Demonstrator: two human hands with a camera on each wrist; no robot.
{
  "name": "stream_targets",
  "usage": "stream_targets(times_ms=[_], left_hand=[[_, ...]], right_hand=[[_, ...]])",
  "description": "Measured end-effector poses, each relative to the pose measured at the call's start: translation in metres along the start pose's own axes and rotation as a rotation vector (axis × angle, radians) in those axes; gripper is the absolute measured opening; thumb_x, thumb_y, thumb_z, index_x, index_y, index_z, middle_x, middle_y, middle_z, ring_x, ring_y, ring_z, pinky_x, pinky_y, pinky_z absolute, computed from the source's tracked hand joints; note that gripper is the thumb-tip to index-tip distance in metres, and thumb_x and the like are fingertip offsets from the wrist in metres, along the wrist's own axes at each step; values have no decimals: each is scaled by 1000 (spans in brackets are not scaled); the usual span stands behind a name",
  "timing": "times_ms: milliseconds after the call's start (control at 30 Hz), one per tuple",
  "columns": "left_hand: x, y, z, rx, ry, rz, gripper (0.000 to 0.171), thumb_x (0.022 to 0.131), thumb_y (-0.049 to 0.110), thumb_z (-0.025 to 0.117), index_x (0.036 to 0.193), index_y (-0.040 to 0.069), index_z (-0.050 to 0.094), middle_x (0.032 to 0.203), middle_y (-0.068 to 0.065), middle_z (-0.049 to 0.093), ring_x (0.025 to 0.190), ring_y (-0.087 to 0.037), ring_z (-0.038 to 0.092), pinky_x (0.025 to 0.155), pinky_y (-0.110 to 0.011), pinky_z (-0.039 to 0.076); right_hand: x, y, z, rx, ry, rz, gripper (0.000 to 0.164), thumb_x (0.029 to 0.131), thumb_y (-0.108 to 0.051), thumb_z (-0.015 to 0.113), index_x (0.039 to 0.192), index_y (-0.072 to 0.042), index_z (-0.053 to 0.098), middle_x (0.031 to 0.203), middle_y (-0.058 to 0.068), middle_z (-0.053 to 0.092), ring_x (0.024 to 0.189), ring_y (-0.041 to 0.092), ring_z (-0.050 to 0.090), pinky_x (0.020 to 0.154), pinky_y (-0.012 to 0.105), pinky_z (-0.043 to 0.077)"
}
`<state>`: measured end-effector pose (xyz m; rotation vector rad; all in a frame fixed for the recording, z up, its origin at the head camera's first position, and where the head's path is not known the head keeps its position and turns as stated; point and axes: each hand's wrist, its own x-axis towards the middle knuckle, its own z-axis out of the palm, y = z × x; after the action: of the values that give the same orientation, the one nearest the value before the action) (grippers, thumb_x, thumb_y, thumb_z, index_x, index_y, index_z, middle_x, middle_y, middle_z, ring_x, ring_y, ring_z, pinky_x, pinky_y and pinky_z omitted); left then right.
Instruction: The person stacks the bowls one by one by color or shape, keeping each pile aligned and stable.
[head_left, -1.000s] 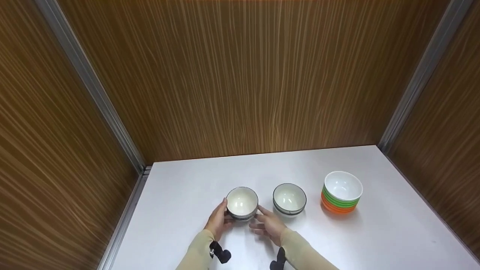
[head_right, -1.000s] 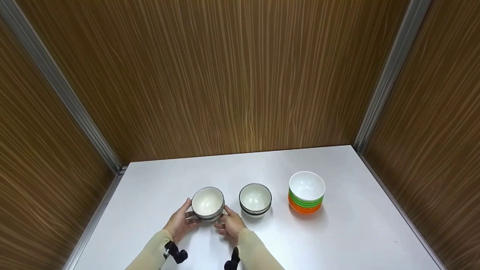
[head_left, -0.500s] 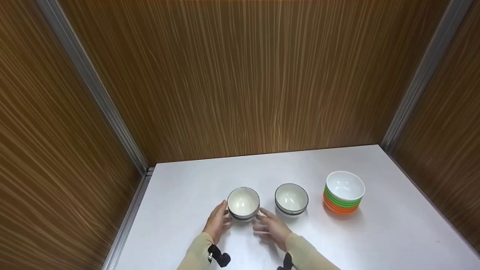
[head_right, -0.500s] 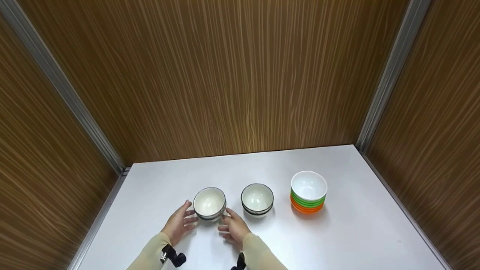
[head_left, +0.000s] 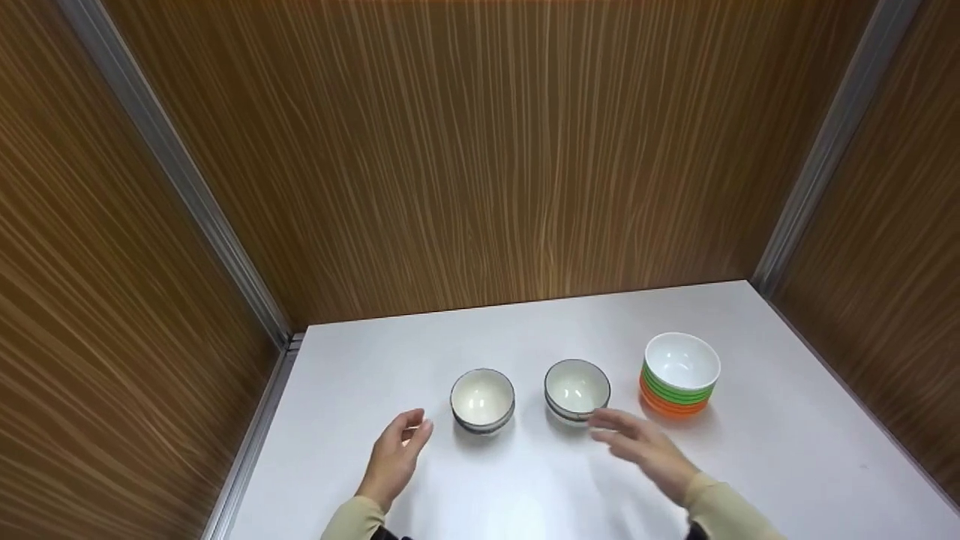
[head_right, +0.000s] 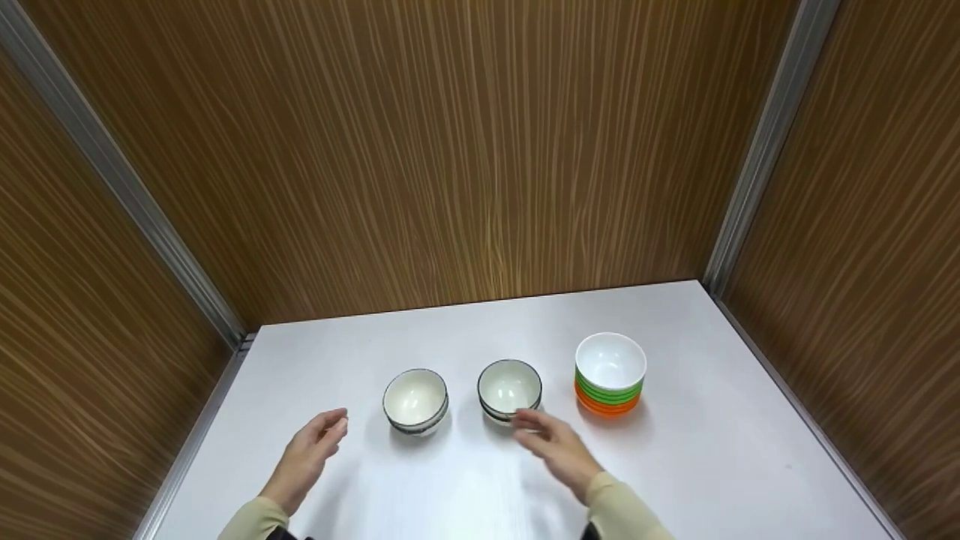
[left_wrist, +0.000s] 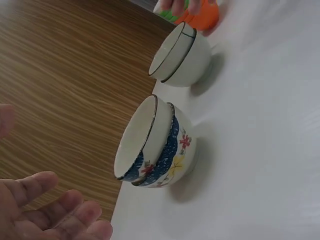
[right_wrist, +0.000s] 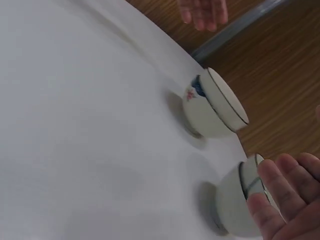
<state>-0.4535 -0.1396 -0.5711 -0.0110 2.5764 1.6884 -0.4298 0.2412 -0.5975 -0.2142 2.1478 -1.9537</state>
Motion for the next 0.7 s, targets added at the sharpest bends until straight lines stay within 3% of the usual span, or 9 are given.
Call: stream_targets(times_ms=[167,300,400,500,600,700], left_hand=[[-15,-7,-9,189,40,59,70,83,60,50,128,7,47,125,-10,48,113,-26,46,94,-45,41],[-26,-9,-9,403,82,159,70,82,62,49,127,9,47,127,-9,47,117,-28,45,96,-47,39],[-31,-6,-6,573,138,265,73,79,66,50,128,11,46,129,-9,44,120,-29,41,97,-47,38],[-34,-4,-2,721,213,421,81,75,70,51,130,10,46,132,-12,42,122,-29,38,97,-48,37],[-37,-3,4,804,269,571,92,69,75,51,132,9,45,134,-14,40,123,-31,36,98,-51,34],[-40,-5,13,851,277,650,100,65,80,50,136,11,41,138,-16,36,127,-34,30,99,-57,28]], right_hand=[[-23,-6,-39,-6,102,-74,49,93,-17,52,135,2,35,133,19,44,119,29,45,99,36,36],[-39,-12,-63,-215,214,-143,48,92,-19,56,132,1,41,130,17,48,118,28,46,92,24,42],[-49,-14,-76,-443,291,-199,51,89,-25,60,131,-2,44,130,14,49,118,29,44,95,36,42],[-56,-14,-81,-605,363,-243,59,84,-29,66,134,-7,43,133,14,46,122,33,39,95,55,36],[-59,-11,-81,-695,401,-290,73,77,-31,73,138,-13,39,139,16,38,125,38,32,94,62,30],[-57,-5,-76,-808,405,-347,87,71,-38,77,143,-18,32,144,15,30,130,39,23,96,69,18]])
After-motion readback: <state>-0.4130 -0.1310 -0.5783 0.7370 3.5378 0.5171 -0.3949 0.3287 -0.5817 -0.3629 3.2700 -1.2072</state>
